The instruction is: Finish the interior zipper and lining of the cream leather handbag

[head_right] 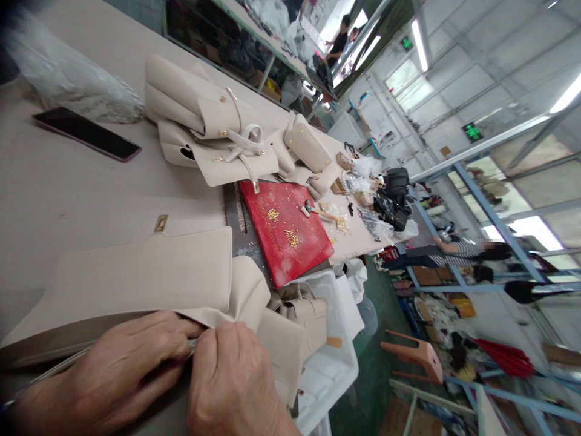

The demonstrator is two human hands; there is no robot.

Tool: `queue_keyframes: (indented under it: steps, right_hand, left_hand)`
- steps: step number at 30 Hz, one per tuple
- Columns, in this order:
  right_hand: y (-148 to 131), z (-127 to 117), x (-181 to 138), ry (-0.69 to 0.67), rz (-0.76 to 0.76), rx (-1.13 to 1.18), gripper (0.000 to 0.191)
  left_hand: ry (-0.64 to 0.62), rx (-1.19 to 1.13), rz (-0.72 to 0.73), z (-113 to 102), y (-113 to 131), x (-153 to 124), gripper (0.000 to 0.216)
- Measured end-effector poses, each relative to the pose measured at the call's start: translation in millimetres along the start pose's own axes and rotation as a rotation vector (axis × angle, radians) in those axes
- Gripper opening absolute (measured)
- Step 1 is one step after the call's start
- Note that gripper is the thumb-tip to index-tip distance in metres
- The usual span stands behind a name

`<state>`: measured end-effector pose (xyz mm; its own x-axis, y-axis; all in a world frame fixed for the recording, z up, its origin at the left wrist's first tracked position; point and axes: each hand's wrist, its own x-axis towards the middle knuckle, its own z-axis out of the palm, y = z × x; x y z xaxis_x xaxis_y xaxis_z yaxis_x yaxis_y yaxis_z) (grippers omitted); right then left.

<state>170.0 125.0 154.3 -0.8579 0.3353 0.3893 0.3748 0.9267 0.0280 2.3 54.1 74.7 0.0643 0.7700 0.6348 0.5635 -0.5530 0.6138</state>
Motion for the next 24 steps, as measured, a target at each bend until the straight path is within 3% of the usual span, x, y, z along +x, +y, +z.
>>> queue_keyframes:
  steps: [11, 16, 24]
  right_hand:
    - [2, -8, 8, -0.059, 0.007, 0.038, 0.029]
    - [0, -9, 11, -0.081, 0.062, 0.027, 0.023]
    - [3, -10, 14, -0.096, 0.014, -0.064, 0.036]
  left_hand:
    - [0.006, -0.039, 0.094, -9, -9, 4, 0.023]
    - [0.077, 0.04, 0.059, -3, -11, 3, 0.019]
    - [0.096, 0.028, -0.009, 3, -4, 2, 0.022]
